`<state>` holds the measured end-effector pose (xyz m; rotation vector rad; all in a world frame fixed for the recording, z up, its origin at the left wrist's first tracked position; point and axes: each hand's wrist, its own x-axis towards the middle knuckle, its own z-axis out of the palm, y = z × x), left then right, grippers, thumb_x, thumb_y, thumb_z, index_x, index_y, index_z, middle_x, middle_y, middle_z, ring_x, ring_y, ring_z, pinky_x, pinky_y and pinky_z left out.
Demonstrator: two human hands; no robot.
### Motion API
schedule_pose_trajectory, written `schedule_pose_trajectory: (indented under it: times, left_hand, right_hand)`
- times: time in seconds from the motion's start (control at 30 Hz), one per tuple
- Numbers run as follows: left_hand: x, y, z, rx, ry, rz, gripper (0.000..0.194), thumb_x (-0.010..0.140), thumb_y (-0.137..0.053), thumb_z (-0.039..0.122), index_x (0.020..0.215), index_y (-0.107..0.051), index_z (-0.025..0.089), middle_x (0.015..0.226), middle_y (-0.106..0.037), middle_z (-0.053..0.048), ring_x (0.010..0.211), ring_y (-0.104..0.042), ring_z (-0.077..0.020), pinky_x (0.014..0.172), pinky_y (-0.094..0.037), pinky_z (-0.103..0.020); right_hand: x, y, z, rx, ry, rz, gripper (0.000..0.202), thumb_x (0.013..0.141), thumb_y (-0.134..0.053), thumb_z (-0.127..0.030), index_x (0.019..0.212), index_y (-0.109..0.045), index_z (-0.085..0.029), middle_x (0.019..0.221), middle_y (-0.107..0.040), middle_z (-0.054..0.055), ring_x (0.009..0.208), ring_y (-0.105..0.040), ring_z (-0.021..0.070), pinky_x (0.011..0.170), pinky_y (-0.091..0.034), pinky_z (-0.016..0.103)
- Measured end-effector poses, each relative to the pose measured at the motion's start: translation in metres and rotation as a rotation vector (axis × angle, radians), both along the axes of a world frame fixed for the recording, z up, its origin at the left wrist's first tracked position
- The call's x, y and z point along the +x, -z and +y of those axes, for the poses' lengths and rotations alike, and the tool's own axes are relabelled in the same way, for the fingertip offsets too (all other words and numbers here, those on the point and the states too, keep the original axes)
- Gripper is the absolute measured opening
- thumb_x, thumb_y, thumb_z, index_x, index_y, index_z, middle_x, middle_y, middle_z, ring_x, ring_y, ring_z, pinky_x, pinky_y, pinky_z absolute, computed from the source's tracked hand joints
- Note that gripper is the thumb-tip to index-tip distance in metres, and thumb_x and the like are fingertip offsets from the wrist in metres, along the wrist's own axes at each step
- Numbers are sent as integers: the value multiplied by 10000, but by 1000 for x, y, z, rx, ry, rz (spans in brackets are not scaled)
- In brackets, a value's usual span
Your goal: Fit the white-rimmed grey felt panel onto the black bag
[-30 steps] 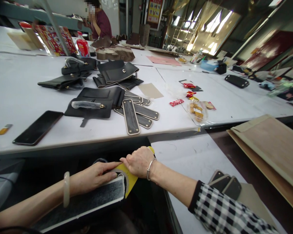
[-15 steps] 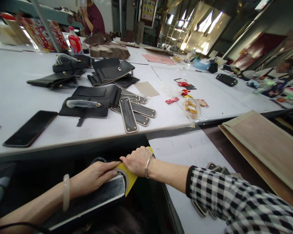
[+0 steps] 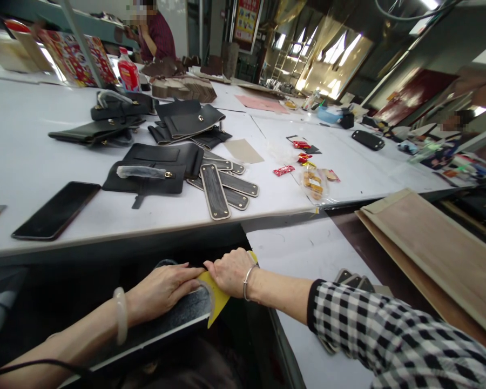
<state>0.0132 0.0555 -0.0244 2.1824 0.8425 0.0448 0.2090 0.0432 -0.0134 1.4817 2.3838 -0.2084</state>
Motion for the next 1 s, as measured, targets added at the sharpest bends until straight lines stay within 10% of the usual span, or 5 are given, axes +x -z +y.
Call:
schedule_pose_trajectory:
  times: [0.3,0.53,0.77,1.0]
  left_hand:
    - [-5,1,-5,-23,26,-87,388,978,-307,374,1130,-645,258,1172,-674,-39,1117,-595,-219,1159,-126,-458]
    - [-4,-2,13,-368,-40,-126,500,940,-316,491,1123,-686,209,1080,-711,-27,991,-627,-219,903,-438,-281]
    - [0,10,19,-484,-143,-146,419,831,-509,434,1026,-740,144,1024,-731,-34,945,-640,-222,819,-460,-246]
    - [8,8,21,-468,-191,-102,373,751,-582,388,972,-759,146,880,-746,-23,787,-626,-190,683,-446,-231]
  right_hand:
    - [-12,1,-24,15,97,15,603,1003,-177,-361,757,-693,-168,760,-715,132,718,-688,267,643,-462,348]
    - [-15,5,-43,6,226,162,605,989,-172,-383,734,-665,-142,749,-699,180,706,-670,276,638,-417,348]
    - [18,20,-83,-196,537,590,643,942,-96,-591,481,-314,-200,478,-476,42,483,-470,150,516,-303,291]
    - [29,34,-73,-610,944,1223,676,852,-80,-761,905,-473,-213,532,-326,-81,402,-221,81,378,-213,211]
